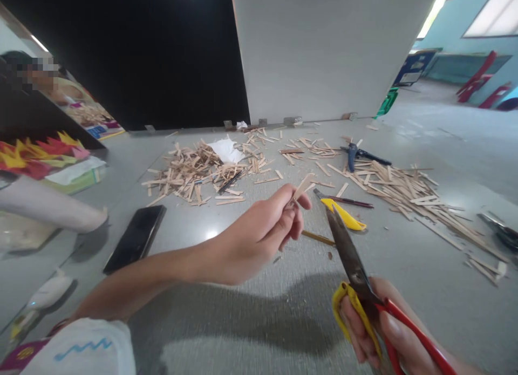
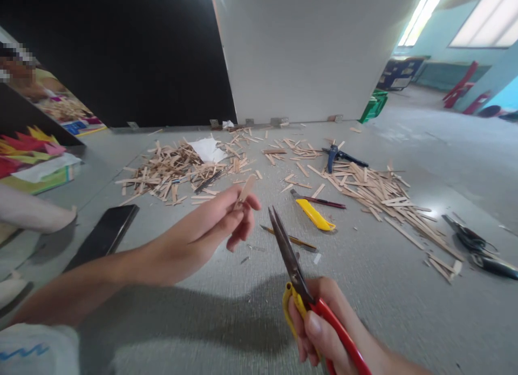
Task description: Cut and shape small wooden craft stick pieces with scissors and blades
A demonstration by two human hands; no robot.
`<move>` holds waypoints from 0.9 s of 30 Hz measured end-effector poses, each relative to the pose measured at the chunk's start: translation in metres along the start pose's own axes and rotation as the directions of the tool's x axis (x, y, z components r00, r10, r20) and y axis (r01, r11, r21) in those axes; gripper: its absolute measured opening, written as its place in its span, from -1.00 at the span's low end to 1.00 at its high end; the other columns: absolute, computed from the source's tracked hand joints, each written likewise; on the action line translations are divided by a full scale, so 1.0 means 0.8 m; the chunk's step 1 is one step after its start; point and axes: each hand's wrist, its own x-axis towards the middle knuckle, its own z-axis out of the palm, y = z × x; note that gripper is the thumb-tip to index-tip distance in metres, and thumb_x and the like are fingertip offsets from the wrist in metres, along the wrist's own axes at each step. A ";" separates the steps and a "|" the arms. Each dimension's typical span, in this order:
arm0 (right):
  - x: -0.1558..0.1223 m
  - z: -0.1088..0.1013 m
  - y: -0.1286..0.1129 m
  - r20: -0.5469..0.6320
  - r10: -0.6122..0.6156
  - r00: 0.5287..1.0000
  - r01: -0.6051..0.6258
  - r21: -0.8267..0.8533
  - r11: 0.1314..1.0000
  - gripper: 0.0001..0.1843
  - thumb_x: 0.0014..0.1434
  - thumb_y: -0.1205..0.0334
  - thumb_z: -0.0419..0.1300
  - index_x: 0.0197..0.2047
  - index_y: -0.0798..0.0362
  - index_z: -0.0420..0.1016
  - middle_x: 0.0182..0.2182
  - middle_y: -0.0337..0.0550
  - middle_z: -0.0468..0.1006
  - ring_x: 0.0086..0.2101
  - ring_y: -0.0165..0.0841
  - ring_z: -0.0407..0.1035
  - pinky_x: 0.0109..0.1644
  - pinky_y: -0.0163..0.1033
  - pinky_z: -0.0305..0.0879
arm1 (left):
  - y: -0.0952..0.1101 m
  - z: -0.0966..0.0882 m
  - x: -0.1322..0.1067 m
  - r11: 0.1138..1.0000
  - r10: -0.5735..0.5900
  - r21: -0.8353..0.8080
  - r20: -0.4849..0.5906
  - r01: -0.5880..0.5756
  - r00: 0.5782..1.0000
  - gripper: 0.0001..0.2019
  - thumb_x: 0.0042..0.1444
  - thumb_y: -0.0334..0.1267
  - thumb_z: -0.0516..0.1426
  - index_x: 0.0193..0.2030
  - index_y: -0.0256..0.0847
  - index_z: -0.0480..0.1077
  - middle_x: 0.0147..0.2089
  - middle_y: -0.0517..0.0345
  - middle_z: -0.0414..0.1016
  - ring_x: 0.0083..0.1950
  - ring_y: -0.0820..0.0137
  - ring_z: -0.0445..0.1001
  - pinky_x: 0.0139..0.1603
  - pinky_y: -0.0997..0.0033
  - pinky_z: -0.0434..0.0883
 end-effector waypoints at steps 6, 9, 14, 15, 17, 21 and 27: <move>-0.004 0.014 -0.017 0.048 0.126 0.991 -0.130 0.099 0.987 -0.36 0.36 -0.49 0.17 -0.25 -0.01 0.32 -0.49 -0.36 0.35 -0.60 -0.55 0.10 -0.49 -0.39 0.21 | -0.002 0.004 -0.001 0.998 0.007 -0.069 0.179 0.006 0.984 -0.84 0.64 -0.18 -0.18 0.21 -0.07 0.10 -0.18 0.16 0.55 -0.31 0.40 0.47 -0.15 0.31 0.46; -0.006 0.016 -0.021 0.018 0.209 0.978 -0.210 0.055 0.976 -0.32 0.30 -0.54 0.19 -0.24 -0.02 0.30 -0.53 -0.39 0.33 -0.62 -0.55 0.06 -0.53 -0.39 0.13 | 0.000 0.004 -0.003 0.997 0.005 -0.071 0.185 0.008 0.983 -0.83 0.63 -0.19 -0.18 0.24 -0.07 0.08 -0.18 0.13 0.57 -0.33 0.40 0.48 -0.17 0.31 0.46; -0.005 0.016 -0.026 0.054 0.190 0.980 -0.187 -0.058 0.981 -0.29 0.31 -0.58 0.11 -0.26 -0.02 0.32 -0.57 -0.38 0.30 -0.62 -0.52 0.06 -0.52 -0.35 0.09 | 0.004 0.007 -0.006 0.998 -0.021 -0.050 0.184 0.031 0.983 -0.80 0.62 -0.22 -0.15 0.27 -0.10 0.09 -0.17 0.11 0.55 -0.31 0.39 0.48 -0.21 0.33 0.45; -0.003 0.018 -0.030 0.045 0.211 0.976 -0.208 -0.073 0.975 -0.27 0.29 -0.61 0.12 -0.27 -0.02 0.31 -0.56 -0.38 0.30 -0.62 -0.52 0.05 -0.52 -0.35 0.08 | 0.004 0.008 -0.006 0.999 -0.019 -0.040 0.184 0.027 0.983 -0.80 0.61 -0.23 -0.14 0.28 -0.10 0.10 -0.16 0.11 0.55 -0.31 0.39 0.48 -0.22 0.34 0.45; 0.000 0.021 -0.040 0.038 0.262 0.964 -0.258 -0.092 0.962 -0.22 0.22 -0.67 0.12 -0.34 -0.03 0.29 -0.58 -0.39 0.26 -0.64 -0.54 0.04 -0.55 -0.36 0.05 | 0.005 0.009 -0.007 1.000 -0.014 -0.022 0.185 0.019 0.983 -0.78 0.61 -0.25 -0.15 0.29 -0.10 0.11 -0.16 0.10 0.55 -0.31 0.40 0.48 -0.22 0.34 0.45; 0.006 0.024 -0.052 0.063 0.326 0.943 -0.318 -0.105 0.942 -0.17 0.16 -0.72 0.12 -0.44 -0.05 0.23 -0.64 -0.42 0.19 -0.69 -0.57 0.01 -0.61 -0.37 -0.01 | 0.005 0.008 -0.008 1.000 -0.009 -0.010 0.194 0.011 0.981 -0.78 0.61 -0.25 -0.15 0.28 -0.10 0.12 -0.15 0.09 0.56 -0.30 0.40 0.47 -0.23 0.36 0.45; 0.006 0.024 -0.051 0.058 0.313 0.948 -0.306 -0.107 0.946 -0.17 0.18 -0.71 0.10 -0.47 -0.04 0.21 -0.63 -0.40 0.20 -0.69 -0.59 -0.01 -0.62 -0.38 0.00 | 0.004 0.006 -0.006 1.000 -0.002 0.010 0.221 0.000 0.975 -0.80 0.61 -0.26 -0.18 0.25 -0.09 0.10 -0.15 0.11 0.54 -0.31 0.41 0.46 -0.25 0.39 0.43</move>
